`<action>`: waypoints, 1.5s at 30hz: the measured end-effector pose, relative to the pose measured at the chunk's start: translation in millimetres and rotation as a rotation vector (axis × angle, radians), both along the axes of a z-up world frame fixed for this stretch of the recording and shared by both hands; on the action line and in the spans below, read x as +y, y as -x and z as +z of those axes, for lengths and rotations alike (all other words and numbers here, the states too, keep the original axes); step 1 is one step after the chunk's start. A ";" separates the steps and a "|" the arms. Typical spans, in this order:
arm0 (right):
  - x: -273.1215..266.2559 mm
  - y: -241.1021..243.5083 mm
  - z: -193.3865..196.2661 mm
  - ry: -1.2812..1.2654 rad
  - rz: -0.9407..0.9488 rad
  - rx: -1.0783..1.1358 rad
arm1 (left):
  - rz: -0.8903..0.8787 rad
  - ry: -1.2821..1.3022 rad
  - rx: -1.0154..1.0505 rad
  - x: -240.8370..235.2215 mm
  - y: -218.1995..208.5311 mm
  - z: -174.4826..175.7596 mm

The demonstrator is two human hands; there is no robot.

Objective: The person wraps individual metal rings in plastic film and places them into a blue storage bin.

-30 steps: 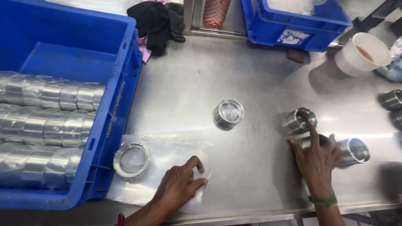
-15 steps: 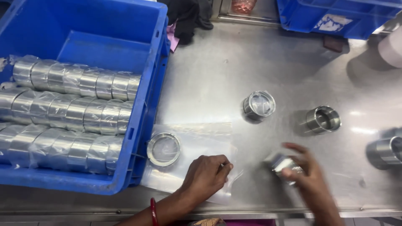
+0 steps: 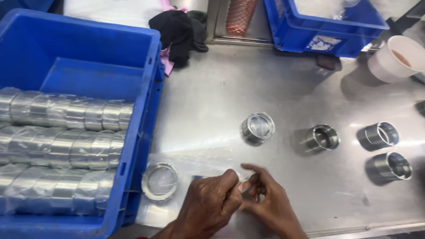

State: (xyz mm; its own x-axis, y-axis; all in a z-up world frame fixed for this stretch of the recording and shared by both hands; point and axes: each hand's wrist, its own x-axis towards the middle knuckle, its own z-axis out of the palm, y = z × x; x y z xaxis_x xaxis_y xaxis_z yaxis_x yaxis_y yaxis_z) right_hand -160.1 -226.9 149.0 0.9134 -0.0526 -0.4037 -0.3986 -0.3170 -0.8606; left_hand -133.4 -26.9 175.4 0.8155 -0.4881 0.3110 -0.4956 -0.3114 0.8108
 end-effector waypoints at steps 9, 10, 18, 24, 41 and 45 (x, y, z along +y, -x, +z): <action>-38.4 39.0 -24.9 0.351 0.072 -0.724 | -0.350 0.329 0.528 -25.9 14.5 23.2; -46.0 43.6 -39.1 0.064 -0.028 -0.536 | -0.263 0.212 0.140 -22.2 5.7 24.2; -79.3 79.0 -119.2 -0.419 -0.011 -0.496 | -0.240 -0.228 0.024 -59.2 -7.8 -55.4; -60.1 68.3 -38.2 0.441 0.081 -0.401 | -0.184 -0.364 0.162 -81.8 3.6 -4.7; -136.8 -173.4 -44.4 0.455 -0.229 -0.468 | -0.006 -0.799 0.352 -24.6 36.8 -95.5; -147.8 -172.4 -16.3 0.906 -0.129 -0.628 | -0.127 -0.724 0.429 8.4 25.1 -111.0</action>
